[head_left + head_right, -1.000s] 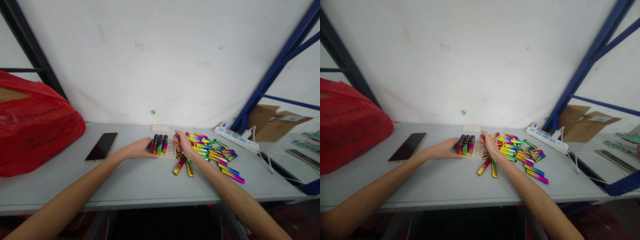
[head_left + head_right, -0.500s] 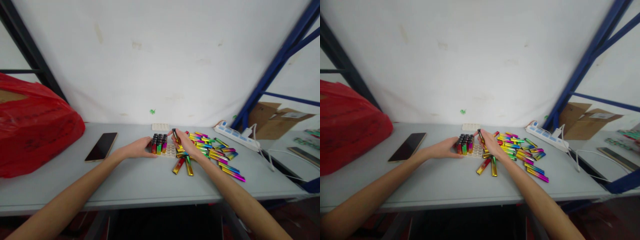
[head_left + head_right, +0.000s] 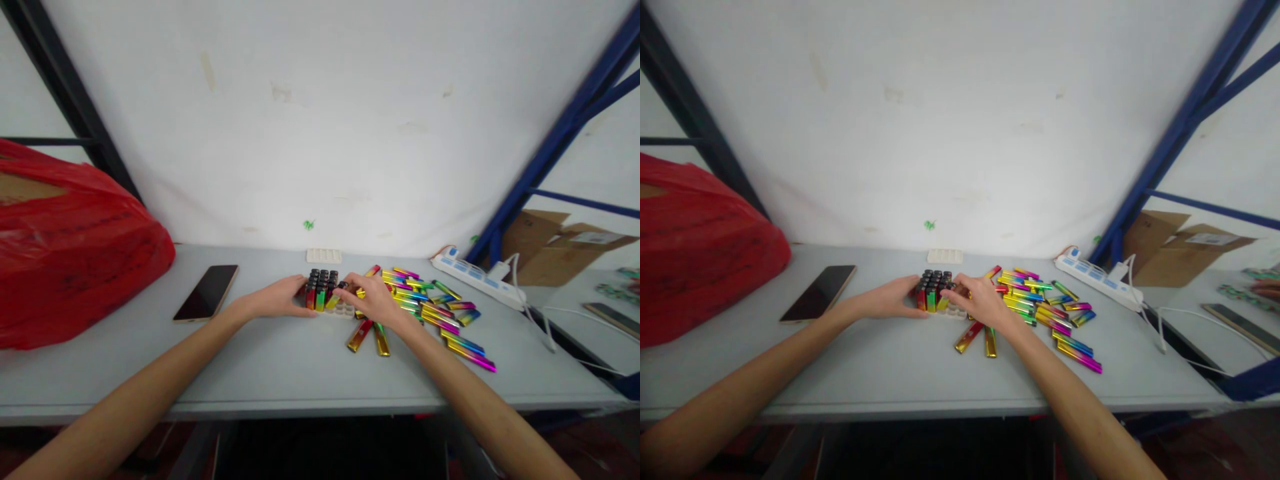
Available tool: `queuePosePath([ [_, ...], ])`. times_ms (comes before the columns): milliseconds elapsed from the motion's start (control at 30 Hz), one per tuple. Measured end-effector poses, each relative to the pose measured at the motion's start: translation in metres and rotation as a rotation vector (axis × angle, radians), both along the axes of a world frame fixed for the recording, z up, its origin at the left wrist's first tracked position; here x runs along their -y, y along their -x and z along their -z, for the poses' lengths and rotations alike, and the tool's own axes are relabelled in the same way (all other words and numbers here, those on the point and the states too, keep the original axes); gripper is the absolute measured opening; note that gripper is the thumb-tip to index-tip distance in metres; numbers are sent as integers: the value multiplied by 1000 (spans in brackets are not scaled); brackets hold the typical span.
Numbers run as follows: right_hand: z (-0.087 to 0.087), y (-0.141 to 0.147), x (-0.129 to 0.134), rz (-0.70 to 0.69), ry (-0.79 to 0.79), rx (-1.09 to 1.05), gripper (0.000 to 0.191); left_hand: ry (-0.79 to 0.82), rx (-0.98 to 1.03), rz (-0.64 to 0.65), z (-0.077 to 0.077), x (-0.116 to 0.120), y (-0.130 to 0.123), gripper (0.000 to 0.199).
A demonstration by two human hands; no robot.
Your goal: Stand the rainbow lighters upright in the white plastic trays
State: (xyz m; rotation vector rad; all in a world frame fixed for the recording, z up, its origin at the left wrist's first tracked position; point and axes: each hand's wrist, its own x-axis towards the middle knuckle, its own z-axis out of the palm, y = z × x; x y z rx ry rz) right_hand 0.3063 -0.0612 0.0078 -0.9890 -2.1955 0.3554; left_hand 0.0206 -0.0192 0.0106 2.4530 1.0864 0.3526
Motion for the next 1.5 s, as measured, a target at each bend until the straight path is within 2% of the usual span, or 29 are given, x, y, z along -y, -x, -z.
queuePosePath([
  [133, 6, 9, -1, -21, 11, 170, 33, -22, 1, 13, 0, 0, 0, 73],
  [200, 5, 15, 0, 47, -21, 284, 34, -22, -7, 8, 0, 0, 0, 71],
  [300, -3, 20, 3, 196, -61, 444, 46, -25, -24, -8, -2, 1, -1, 69],
  [367, -10, 16, 4, 226, -56, 479, 52, -27, -34, -15, -2, 2, -1, 70],
  [533, -25, -25, -4, 206, -52, 444, 49, -13, -33, -15, -1, 1, -2, 72],
  [667, -29, -64, -15, 187, 119, 404, 29, -19, -53, -33, -1, -1, -1, 74],
  [767, -28, -78, -19, 151, 217, 407, 20, -24, -81, -48, -2, -1, -2, 72],
  [900, -24, -79, -20, 66, 271, 442, 17, -32, -71, -36, -3, 0, -2, 72],
  [1000, -21, -74, -20, 76, 302, 462, 20, -42, -65, -26, -3, 0, -3, 73],
  [1100, -16, -72, -22, 71, 267, 479, 22, -41, -63, -25, -2, -1, -2, 73],
  [1300, -11, -74, -24, 69, 167, 426, 7, -24, -67, -41, -2, -1, -1, 74],
  [1367, -13, -75, -24, 114, 164, 360, 13, -22, -66, -44, -2, 0, -1, 73],
  [1500, -20, -71, -24, 227, 90, 150, 35, -4, -63, -50, -3, 1, -1, 73],
])
